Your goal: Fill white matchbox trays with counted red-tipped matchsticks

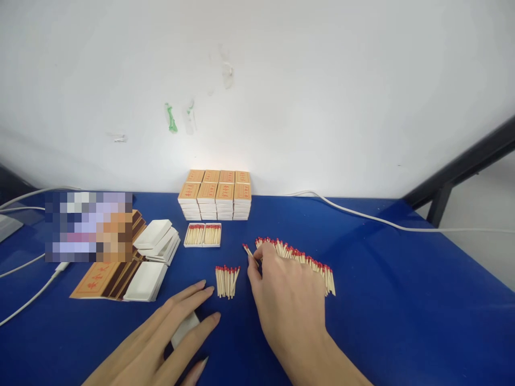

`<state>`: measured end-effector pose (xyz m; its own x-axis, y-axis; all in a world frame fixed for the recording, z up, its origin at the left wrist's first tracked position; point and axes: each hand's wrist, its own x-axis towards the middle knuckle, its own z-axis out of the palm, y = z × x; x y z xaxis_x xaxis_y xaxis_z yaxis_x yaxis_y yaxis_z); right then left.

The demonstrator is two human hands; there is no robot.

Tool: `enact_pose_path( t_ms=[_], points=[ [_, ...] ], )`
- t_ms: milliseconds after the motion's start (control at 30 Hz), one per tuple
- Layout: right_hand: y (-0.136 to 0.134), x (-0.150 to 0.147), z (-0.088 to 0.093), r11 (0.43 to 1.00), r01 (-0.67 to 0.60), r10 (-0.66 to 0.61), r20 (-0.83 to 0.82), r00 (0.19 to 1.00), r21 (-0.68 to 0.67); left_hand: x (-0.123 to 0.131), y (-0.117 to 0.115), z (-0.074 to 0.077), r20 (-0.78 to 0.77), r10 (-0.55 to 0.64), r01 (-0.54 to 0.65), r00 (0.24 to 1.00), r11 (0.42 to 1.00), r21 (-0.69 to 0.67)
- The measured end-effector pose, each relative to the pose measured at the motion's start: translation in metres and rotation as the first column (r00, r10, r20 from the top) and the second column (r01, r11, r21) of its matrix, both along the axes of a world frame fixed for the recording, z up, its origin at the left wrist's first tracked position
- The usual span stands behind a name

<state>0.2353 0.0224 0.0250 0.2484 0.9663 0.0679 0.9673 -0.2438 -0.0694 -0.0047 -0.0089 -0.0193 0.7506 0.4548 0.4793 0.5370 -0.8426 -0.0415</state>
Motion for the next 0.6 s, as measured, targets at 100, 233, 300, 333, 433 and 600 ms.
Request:
enact_pose_path(
  t_ms=[100, 233, 300, 333, 433, 600],
  points=[
    [-0.001, 0.002, 0.004, 1.000, 0.029, -0.029, 0.009, 1.000, -0.007, 0.001, 0.000, 0.000, 0.005, 0.003, -0.003, 1.000, 1.000, 0.001],
    [0.000, 0.003, 0.011, 0.998, 0.057, -0.057, 0.002, 0.998, -0.036, 0.003, 0.001, 0.002, 0.013, 0.002, -0.002, 1.000, 1.000, 0.006],
    [0.001, 0.002, 0.016, 0.996, 0.078, -0.079, -0.021, 0.997, -0.037, 0.003, 0.001, 0.003, 0.025, 0.006, -0.006, 1.000, 1.000, 0.008],
    [0.002, 0.002, 0.018, 0.996, 0.089, -0.091, -0.041, 0.995, -0.029, 0.003, 0.001, 0.003, 0.030, 0.009, -0.010, 1.000, 1.000, 0.008],
    [0.000, 0.001, 0.020, 0.998, 0.064, -0.065, -0.169, 0.983, -0.012, 0.002, 0.001, 0.003, 0.040, 0.014, -0.015, 0.999, 1.000, 0.004],
    [-0.010, -0.006, 0.014, 0.996, -0.090, 0.073, -0.429, 0.900, -0.018, 0.002, 0.000, 0.003, 0.067, 0.012, -0.012, 0.998, 1.000, 0.000]
  ],
)
